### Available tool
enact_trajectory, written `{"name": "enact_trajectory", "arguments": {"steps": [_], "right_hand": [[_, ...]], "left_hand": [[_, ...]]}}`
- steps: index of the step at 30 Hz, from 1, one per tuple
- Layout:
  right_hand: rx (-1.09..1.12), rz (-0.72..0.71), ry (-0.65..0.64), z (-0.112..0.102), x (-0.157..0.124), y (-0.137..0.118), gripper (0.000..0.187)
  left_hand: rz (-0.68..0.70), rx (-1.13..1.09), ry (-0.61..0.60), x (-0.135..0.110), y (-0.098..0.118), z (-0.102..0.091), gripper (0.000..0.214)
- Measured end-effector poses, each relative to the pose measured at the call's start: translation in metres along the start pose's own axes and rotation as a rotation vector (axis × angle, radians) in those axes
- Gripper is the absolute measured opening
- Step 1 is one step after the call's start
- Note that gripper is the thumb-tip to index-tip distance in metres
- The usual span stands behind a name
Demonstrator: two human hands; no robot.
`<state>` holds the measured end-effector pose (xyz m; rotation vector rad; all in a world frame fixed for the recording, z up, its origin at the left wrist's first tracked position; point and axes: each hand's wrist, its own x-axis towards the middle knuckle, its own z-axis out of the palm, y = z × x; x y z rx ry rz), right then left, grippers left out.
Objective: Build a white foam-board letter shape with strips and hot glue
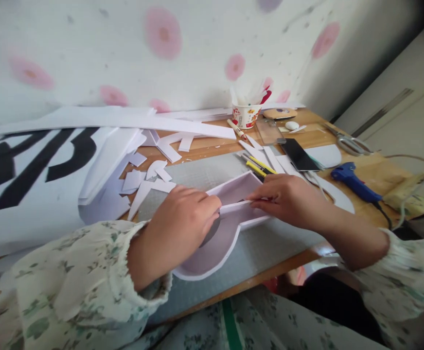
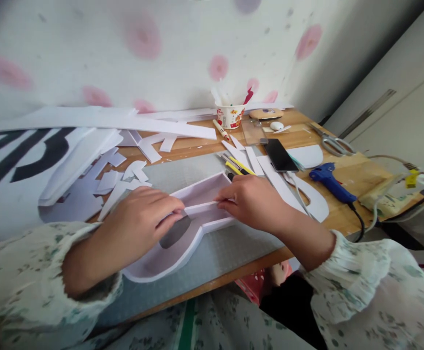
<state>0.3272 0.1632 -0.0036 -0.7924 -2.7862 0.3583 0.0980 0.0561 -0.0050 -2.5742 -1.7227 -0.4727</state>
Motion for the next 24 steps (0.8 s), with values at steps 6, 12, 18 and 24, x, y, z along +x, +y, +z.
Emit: {"name": "enact_trajectory", "arguments": {"steps": [6,12,18,24], "right_hand": [[-0.033,-0.123,-0.023,-0.0013,0.0010,0.0003,0.018],[-0.054,-0.183,0.008,-0.0046,-0.0003,0.0033,0.016],[0.004,-0.240,0.045,-0.0025,-0.0064,0.0057,0.016],[0.051,-0.237,0.014,-0.0033,-0.0080,0.0045,0.016]], "left_hand": [[-0.008,-0.080,0.011,0.0021,0.0015,0.0054,0.014],[-0.080,-0.257,0.023,0.0049,-0.0010,0.0038,0.013],[-0.050,-0.257,0.054,0.0013,0.0021,0.0016,0.018],[-0.028,-0.279,-0.020,-0.0020,0.0010,-0.0008,0.018]]}}
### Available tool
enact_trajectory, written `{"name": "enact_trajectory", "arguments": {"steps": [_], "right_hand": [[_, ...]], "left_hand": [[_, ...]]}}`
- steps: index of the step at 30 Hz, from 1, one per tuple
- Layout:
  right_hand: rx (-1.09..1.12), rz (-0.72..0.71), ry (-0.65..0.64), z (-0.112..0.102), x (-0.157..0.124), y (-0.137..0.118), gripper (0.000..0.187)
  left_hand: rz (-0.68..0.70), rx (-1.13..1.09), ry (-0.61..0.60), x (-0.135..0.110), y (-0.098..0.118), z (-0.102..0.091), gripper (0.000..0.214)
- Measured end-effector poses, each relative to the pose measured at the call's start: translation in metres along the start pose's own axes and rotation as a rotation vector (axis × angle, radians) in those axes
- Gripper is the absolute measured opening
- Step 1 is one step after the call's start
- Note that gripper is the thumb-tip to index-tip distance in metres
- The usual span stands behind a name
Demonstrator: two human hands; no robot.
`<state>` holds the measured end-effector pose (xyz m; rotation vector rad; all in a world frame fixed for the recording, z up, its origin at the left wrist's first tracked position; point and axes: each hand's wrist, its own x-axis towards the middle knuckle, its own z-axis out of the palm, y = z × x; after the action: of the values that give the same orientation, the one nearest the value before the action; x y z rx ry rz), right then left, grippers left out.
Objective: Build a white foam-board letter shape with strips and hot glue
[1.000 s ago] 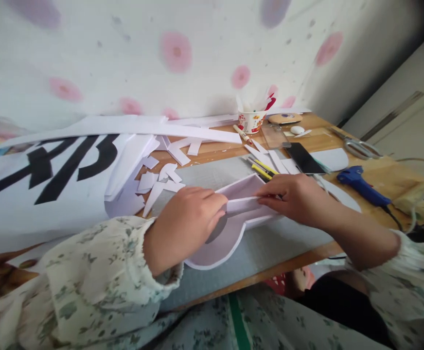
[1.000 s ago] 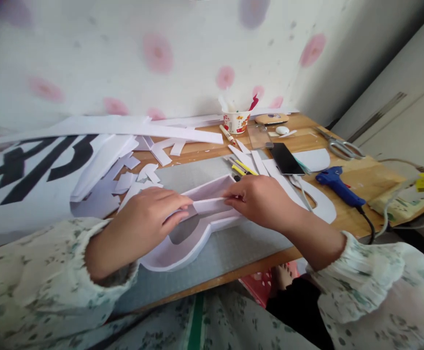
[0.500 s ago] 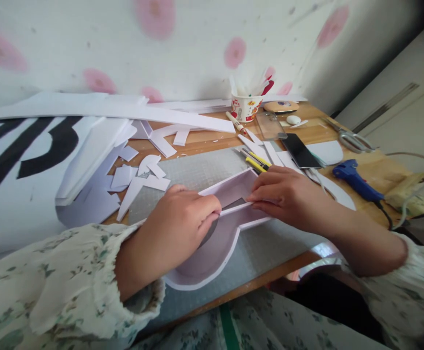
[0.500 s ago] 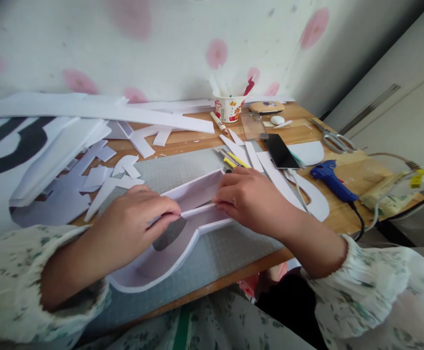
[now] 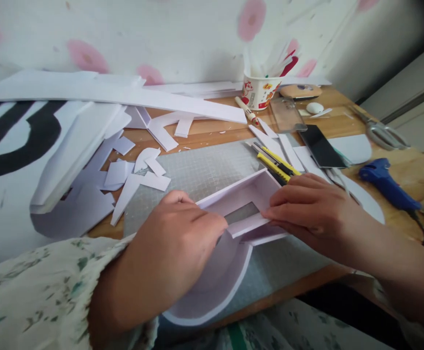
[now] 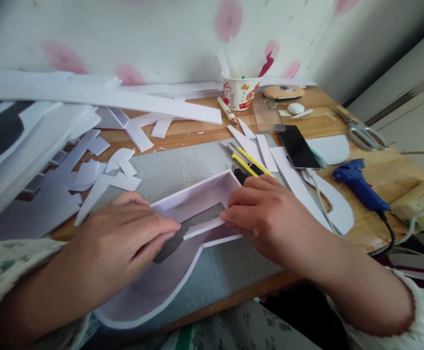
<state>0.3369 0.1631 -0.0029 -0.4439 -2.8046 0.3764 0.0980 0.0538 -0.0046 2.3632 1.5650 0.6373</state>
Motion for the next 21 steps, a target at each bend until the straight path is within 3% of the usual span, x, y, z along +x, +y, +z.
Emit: {"name": "enact_trajectory", "arguments": {"steps": [16,21], "right_hand": [[0.089,0.101,-0.190,-0.015,0.010,-0.009,0.018],[0.067,0.057,-0.129,-0.010,0.005,-0.003,0.015]], "left_hand": [[0.018,-0.112,-0.002,0.003,-0.006,0.009,0.031],[0.031,-0.083,0.016,0.004,-0.008,0.012,0.027]]}}
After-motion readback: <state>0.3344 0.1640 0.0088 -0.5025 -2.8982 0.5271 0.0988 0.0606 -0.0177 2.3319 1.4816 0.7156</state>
